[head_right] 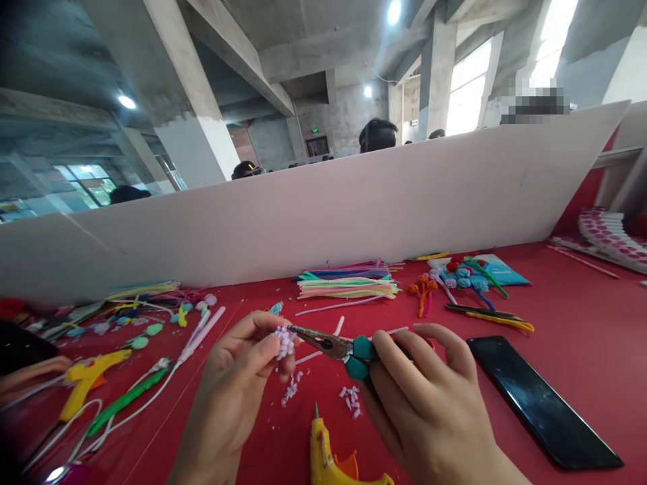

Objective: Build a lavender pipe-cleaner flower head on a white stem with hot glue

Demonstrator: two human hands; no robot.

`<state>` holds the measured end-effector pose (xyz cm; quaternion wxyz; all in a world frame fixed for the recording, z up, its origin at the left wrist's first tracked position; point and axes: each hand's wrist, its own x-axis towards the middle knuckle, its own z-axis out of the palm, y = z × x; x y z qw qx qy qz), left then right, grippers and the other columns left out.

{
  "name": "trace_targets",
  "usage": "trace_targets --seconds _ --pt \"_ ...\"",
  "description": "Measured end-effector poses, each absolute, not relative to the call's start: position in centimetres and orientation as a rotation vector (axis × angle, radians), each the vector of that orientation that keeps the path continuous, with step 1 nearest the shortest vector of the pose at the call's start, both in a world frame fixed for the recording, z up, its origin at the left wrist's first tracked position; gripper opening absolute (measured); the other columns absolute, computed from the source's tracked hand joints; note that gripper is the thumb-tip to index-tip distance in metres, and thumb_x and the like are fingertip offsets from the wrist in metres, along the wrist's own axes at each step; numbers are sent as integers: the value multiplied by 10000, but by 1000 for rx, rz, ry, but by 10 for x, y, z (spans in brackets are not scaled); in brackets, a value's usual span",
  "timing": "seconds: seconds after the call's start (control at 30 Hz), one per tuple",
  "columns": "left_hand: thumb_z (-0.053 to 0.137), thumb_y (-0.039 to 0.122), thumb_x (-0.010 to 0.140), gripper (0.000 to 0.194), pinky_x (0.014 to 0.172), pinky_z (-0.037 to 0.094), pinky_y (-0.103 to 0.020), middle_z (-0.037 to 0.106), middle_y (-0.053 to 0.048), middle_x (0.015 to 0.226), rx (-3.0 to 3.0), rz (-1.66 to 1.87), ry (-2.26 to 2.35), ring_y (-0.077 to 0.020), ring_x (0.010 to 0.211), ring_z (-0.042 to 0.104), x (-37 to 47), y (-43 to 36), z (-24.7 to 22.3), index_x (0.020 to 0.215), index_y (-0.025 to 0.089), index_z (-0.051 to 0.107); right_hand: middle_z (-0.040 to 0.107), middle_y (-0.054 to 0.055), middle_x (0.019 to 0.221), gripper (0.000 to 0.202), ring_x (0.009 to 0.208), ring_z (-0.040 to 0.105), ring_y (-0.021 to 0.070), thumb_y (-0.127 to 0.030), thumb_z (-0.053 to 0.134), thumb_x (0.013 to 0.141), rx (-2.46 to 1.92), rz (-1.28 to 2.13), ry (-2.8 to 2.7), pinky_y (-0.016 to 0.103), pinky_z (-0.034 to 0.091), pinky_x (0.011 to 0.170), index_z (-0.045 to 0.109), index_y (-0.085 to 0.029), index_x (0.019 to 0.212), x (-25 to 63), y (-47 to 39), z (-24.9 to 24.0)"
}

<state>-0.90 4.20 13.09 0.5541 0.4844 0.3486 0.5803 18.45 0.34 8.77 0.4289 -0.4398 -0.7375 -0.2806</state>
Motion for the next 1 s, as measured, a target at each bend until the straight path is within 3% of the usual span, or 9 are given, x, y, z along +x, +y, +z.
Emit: trace_targets --seconds 0.17,0.37,0.63,0.87,1.0 --pt "676 222 720 94 460 431 -170 597 9 590 1143 1364 819 -87 509 552 -7 41 132 767 147 644 672 81 907 126 742 576 185 -205 569 867 -1099 -677 -1841 466 370 887 623 -175 757 186 5 89" --pt "727 211 694 127 596 495 -176 633 -1 723 1263 1549 962 -92 633 586 -1 40 128 797 174 661 638 90 909 104 782 578 205 -191 582 842 -1107 -518 -1850 503 383 897 641 -190 756 190 6 96" --pt "691 191 730 69 556 492 -175 631 1 703 1118 1368 772 -86 593 587 -14 52 129 791 166 669 635 107 963 54 824 568 230 -154 663 787 -1105 -804 -1894 583 332 936 620 -184 774 201 6 92" --pt "679 169 736 94 598 519 -191 657 -17 766 1143 1417 707 -108 649 622 -16 50 131 830 167 684 542 72 994 45 905 532 206 -209 639 814 -1117 -285 -1957 440 407 868 599 -212 835 199 9 94" --pt "673 142 733 105 613 534 -203 665 -16 779 1135 1402 695 -110 654 633 -13 48 132 834 167 684 535 59 988 36 906 521 199 -236 644 814 -1132 -182 -1962 393 423 830 613 -219 816 198 7 93"
